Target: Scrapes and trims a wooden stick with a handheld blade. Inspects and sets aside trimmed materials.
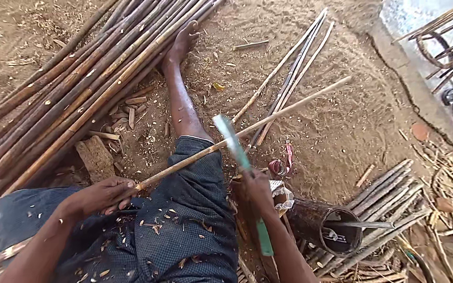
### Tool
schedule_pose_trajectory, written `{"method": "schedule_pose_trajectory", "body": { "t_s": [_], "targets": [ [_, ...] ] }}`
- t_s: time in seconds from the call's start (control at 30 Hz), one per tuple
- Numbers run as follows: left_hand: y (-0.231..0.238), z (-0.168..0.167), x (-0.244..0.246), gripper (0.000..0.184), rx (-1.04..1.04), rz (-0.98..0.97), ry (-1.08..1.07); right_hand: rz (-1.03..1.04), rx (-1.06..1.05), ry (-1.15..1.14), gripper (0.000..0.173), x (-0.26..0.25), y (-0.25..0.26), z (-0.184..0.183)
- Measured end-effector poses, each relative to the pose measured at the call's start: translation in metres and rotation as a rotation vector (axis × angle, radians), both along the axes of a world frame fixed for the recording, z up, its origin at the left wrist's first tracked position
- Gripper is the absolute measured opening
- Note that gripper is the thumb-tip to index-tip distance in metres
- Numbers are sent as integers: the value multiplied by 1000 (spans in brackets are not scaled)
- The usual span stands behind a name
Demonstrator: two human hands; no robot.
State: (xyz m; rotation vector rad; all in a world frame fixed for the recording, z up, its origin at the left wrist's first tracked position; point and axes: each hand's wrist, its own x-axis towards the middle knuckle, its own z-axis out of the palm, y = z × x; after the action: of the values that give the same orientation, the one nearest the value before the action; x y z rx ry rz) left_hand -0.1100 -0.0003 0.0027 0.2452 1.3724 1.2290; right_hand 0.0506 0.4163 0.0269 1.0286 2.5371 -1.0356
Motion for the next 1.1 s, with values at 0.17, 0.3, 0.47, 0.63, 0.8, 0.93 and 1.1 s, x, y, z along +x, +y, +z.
{"method": "schedule_pose_trajectory", "body": {
  "t_s": [0.17,0.3,0.47,0.63,0.8,0.93,1.1],
  "targets": [
    [4,1,19,27,-138,16,391,327,33,-184,50,4,-36,23],
    [6,-4,37,28,-294,51,775,-47,15,-36,63,7,5,12],
    [7,-8,53,56,-382,46,1123,398,-43,-293,54,4,-54,34],
    [79,26,55,57,-490,-11,1199,27,-62,53,47,8,-20,35],
    [194,26,19,49,-638,-53,1213,-41,-197,121,52,39,-30,30],
    [226,33,-38,25,-621,-78,1248,-81,-204,136,50,83,-38,24],
    [224,22,-119,26,-584,-26,1268,-183,-310,165,45,100,-44,4]
  ]
}}
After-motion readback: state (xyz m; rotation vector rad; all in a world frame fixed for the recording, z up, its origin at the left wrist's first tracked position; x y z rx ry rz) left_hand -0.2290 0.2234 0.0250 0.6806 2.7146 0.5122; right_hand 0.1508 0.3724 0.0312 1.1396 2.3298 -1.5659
